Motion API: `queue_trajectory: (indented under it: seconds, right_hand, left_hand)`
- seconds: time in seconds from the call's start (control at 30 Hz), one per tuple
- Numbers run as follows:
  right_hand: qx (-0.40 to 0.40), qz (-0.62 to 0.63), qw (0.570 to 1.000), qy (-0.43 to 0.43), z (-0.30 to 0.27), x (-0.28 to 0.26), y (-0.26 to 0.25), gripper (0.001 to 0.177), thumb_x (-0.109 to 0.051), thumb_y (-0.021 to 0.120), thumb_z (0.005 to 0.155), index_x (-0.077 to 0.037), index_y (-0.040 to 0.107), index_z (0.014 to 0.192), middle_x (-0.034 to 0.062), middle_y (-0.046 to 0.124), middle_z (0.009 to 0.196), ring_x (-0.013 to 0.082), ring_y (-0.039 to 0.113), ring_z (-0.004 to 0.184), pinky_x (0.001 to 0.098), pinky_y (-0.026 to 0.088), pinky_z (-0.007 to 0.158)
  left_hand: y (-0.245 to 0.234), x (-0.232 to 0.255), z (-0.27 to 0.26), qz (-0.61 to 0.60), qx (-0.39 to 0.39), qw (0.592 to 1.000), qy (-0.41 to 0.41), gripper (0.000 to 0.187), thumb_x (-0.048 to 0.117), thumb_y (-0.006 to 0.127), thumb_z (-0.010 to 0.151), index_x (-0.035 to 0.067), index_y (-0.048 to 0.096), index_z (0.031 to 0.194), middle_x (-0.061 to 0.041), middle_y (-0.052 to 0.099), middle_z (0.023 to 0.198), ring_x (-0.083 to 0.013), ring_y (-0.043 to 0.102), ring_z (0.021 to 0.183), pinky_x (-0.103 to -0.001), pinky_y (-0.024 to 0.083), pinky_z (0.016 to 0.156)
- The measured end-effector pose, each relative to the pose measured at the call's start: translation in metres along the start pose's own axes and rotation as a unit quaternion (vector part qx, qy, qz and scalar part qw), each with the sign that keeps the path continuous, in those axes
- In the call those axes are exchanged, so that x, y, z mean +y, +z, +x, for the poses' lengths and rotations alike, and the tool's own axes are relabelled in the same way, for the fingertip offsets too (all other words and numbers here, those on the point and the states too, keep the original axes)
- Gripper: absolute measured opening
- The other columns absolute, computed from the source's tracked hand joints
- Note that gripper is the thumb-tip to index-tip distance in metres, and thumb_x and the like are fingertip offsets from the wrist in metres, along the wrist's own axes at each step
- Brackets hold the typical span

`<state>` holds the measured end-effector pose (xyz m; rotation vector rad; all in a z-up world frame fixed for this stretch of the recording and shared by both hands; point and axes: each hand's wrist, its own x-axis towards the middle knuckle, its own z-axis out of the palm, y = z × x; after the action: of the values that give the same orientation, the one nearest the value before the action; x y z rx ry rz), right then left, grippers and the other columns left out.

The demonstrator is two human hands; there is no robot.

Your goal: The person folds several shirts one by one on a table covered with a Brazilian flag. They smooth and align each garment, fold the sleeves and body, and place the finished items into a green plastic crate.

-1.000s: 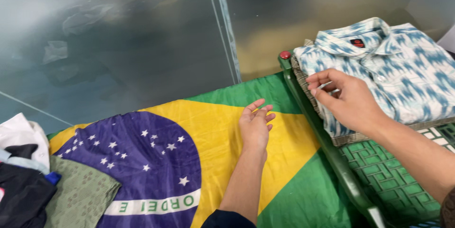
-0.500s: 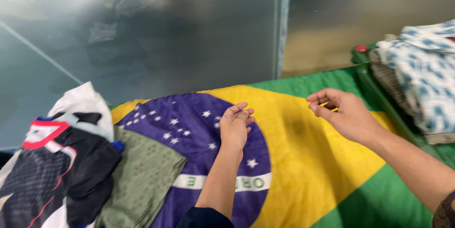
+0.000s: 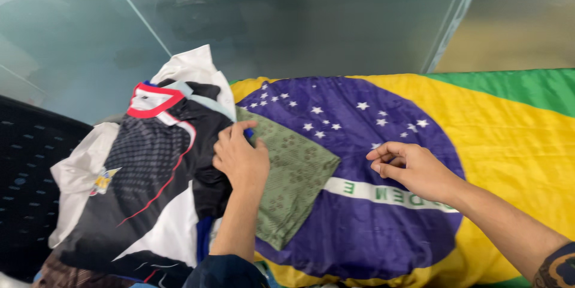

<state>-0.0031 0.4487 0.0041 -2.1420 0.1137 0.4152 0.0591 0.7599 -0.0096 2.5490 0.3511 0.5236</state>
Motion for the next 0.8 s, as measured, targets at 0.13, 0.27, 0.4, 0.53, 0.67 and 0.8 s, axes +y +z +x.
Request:
queue_trajectory:
  seconds: [0.13,0.27,0.4,0.53,0.67,0.8]
  right_hand:
    - [-0.027,0.03,0.999,-0.023,0.014,-0.008,0.038,0.031,-0.014,0.07,0.088,-0.008,0.074,0.118,0.0024,0.077,0.095,0.0111,0.069,0.084,0.0276,0.056,0.077]
    - [-0.048,0.013,0.998,0.033,0.024,0.0,0.054,0.028,-0.017,0.07,0.092,-0.009,0.075,0.119,0.0021,0.073,0.09,0.0123,0.064,0.08,0.0295,0.053,0.072]
    - [-0.071,0.024,0.996,0.045,0.041,0.007,0.049,0.03,-0.012,0.069,0.09,-0.004,0.075,0.118,0.0045,0.07,0.083,0.0127,0.063,0.076,0.0292,0.052,0.071]
    - [-0.093,-0.019,0.994,0.053,0.058,0.006,0.047,0.028,-0.019,0.07,0.095,-0.003,0.075,0.117,0.0067,0.069,0.08,0.0159,0.058,0.067,0.0299,0.053,0.068]
    - [-0.104,-0.046,0.991,0.069,0.062,0.002,0.046,0.031,-0.025,0.071,0.095,-0.004,0.074,0.118,0.0066,0.071,0.081,0.0151,0.061,0.067,0.029,0.051,0.067]
    - [-0.117,-0.053,0.987,0.091,0.05,-0.02,0.042,0.038,-0.032,0.072,0.092,-0.007,0.074,0.121,0.0025,0.075,0.087,0.0127,0.064,0.072,0.0297,0.051,0.071]
  left_hand:
    - [-0.037,-0.033,0.011,0.113,0.021,0.993,0.0,0.072,0.019,0.089,0.065,0.018,0.056,0.129,-0.011,0.051,0.133,-0.0368,0.049,0.124,-0.055,0.038,0.097]
    - [-0.05,-0.063,0.018,0.127,-0.048,0.99,-0.036,0.073,0.031,0.09,0.069,0.014,0.056,0.132,-0.011,0.056,0.126,-0.0348,0.053,0.119,-0.052,0.045,0.092]
    - [-0.057,-0.085,0.029,0.075,-0.019,0.997,0.006,0.038,0.04,0.087,0.076,0.014,0.072,0.1,-0.008,0.067,0.104,-0.0328,0.064,0.102,-0.05,0.051,0.085]
    - [-0.066,-0.087,0.042,0.001,-0.045,0.999,0.01,0.021,0.034,0.08,0.083,0.013,0.075,0.084,-0.006,0.073,0.088,-0.03,0.07,0.087,-0.047,0.053,0.077]
    - [-0.072,-0.066,0.056,-0.131,-0.08,0.988,-0.012,0.021,0.031,0.076,0.087,0.01,0.074,0.085,-0.006,0.077,0.082,-0.0254,0.073,0.083,-0.041,0.054,0.078]
    - [-0.077,-0.04,0.08,-0.181,-0.092,0.979,-0.024,0.024,0.033,0.071,0.09,0.01,0.075,0.095,-0.007,0.077,0.089,-0.0243,0.073,0.088,-0.037,0.052,0.084]
